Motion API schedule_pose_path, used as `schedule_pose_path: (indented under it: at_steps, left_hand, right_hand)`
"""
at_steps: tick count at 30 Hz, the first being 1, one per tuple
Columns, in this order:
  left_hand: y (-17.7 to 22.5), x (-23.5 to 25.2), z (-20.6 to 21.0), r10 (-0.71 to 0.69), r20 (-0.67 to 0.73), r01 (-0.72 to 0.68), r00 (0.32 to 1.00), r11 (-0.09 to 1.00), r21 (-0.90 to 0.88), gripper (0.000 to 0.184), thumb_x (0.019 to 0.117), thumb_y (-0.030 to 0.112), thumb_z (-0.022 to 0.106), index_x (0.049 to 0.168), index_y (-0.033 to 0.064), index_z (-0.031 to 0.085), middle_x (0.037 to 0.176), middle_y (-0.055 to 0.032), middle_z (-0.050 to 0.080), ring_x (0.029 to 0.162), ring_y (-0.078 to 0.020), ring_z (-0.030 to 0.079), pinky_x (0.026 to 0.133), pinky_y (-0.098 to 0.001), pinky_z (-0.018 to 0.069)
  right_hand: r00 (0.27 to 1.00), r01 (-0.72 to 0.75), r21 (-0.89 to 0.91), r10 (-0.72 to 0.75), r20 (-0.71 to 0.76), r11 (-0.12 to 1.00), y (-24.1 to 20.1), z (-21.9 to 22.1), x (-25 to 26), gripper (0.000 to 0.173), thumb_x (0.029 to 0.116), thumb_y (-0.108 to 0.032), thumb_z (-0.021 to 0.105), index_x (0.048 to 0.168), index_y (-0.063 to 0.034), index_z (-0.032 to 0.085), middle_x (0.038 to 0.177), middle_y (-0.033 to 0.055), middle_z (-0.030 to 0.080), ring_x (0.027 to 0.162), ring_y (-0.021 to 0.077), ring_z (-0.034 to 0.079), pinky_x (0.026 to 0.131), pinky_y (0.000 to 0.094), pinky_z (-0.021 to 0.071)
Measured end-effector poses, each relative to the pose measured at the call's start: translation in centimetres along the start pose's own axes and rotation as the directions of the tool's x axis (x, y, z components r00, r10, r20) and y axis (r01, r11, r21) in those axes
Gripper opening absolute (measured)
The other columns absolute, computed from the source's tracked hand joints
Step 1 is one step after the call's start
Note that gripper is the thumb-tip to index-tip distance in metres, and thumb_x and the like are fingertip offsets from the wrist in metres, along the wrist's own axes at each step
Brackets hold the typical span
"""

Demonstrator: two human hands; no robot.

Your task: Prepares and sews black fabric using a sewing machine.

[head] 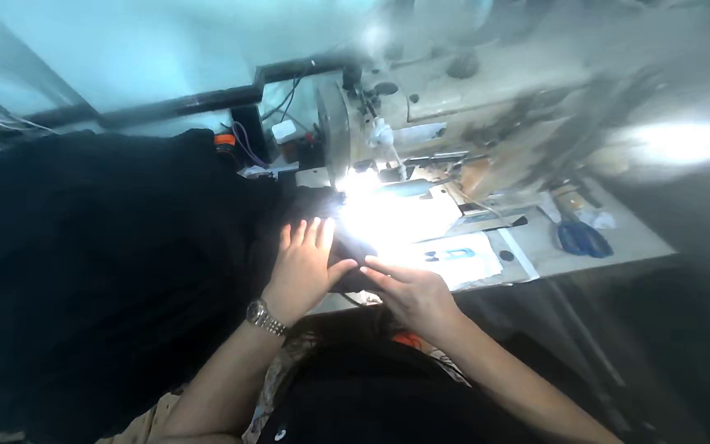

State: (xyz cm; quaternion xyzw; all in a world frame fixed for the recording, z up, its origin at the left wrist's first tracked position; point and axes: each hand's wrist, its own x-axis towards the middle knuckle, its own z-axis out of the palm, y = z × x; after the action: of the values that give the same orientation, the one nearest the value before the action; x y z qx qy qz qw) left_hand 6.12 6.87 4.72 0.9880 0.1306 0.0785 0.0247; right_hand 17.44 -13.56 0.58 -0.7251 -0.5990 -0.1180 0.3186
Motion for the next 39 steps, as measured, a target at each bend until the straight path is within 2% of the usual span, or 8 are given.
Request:
schedule_pose_path:
  at_steps: [6,11,18,22,28,32,36,39]
  left_hand:
    - [0.3,1.8,0.5,-0.031,0.006,0.030,1.000,0.998,0.059,0.065,0.1059,0.059,0.036,0.155,0.0186,0.048,0.152,-0.0212,0.051,0.145,-0.0389,0.044,0.123,-0.0669,0.0158]
    - [0.9,0.6,0.7,0.018,0.030,-0.021,0.999,0.992,0.122,0.056,0.1085,0.050,0.037,0.154,0.0191,0.050,0.152,-0.0295,0.047,0.143,-0.0458,0.045,0.119,-0.0657,0.0279]
    - [-3.1,5.4,1.4,0.005,-0.051,-0.006,0.999,1.000,-0.028,0.044,0.1070,0.034,0.043,0.147,0.0227,0.059,0.150,-0.0162,0.056,0.143,-0.0373,0.048,0.121,-0.0597,0.0296]
    - [-2.7,5.3,1.2,0.049,-0.235,-0.046,0.971,0.999,0.018,0.032,0.1053,0.020,0.053,0.133,0.0139,0.068,0.135,-0.0107,0.065,0.132,-0.0303,0.058,0.117,-0.0629,0.0331]
    - [-1.7,4.4,1.5,0.062,-0.206,-0.089,0.977,0.988,-0.127,0.028,0.1051,0.023,0.050,0.113,0.0076,0.072,0.107,-0.0077,0.072,0.111,-0.0217,0.067,0.101,-0.0419,0.0528]
    - [-2.4,5.9,1.5,-0.031,-0.370,-0.005,0.929,0.995,-0.096,0.023,0.0990,0.027,0.060,0.096,0.0130,0.077,0.117,-0.0040,0.073,0.126,-0.0244,0.061,0.111,-0.0532,0.0416]
    - [-3.4,7.5,3.9,-0.274,-0.376,0.163,0.885,0.940,-0.299,0.059,0.0918,0.051,0.068,0.139,0.0166,0.061,0.157,-0.0109,0.047,0.150,-0.0334,0.036,0.115,-0.0642,0.0342]
    - [-4.3,8.1,5.3,-0.332,-0.277,0.184,0.901,0.874,-0.449,0.068,0.0888,0.050,0.075,0.143,0.0130,0.058,0.158,-0.0171,0.043,0.145,-0.0338,0.043,0.111,-0.0591,0.0433]
  right_hand:
    - [0.999,-0.016,-0.049,0.013,-0.046,0.999,0.0,0.5,-0.5,0.027,0.1030,-0.022,0.057,0.120,-0.0148,0.076,0.128,0.0046,0.073,0.110,0.0209,0.073,0.089,0.0372,0.0601]
    - [0.999,-0.010,0.027,0.009,0.038,1.000,0.4,0.9,-1.9,0.025,0.1015,-0.019,0.058,0.116,-0.0104,0.077,0.128,0.0041,0.072,0.107,0.0200,0.072,0.087,0.0360,0.0600]
    - [0.998,-0.046,-0.018,0.047,0.052,0.999,2.1,0.9,2.7,0.027,0.1059,-0.023,0.053,0.110,-0.0120,0.077,0.117,0.0041,0.076,0.093,0.0219,0.076,0.075,0.0413,0.0626]
    - [0.999,-0.048,-0.018,0.048,0.014,0.999,2.2,1.5,3.5,0.026,0.1059,-0.024,0.053,0.108,-0.0140,0.077,0.106,0.0061,0.077,0.089,0.0239,0.075,0.073,0.0438,0.0620]
    - [0.997,-0.059,-0.052,0.056,-0.059,0.997,3.0,2.5,4.1,0.024,0.1039,-0.021,0.054,0.102,-0.0134,0.077,0.083,0.0081,0.073,0.076,0.0271,0.073,0.062,0.0473,0.0596]
    - [0.995,-0.069,-0.044,0.065,-0.080,0.997,3.2,2.4,5.2,0.022,0.1028,-0.019,0.056,0.105,-0.0141,0.078,0.087,0.0082,0.075,0.083,0.0275,0.074,0.071,0.0504,0.0608]
    - [0.995,-0.088,-0.013,0.088,0.038,0.996,3.2,0.4,4.2,0.027,0.1055,-0.023,0.053,0.116,-0.0162,0.077,0.087,0.0094,0.075,0.078,0.0285,0.074,0.067,0.0499,0.0606]
    - [0.983,-0.176,0.037,0.174,0.054,0.984,3.5,-2.0,3.1,0.029,0.1041,-0.025,0.053,0.112,-0.0140,0.078,0.080,0.0086,0.073,0.073,0.0257,0.073,0.066,0.0466,0.0597]
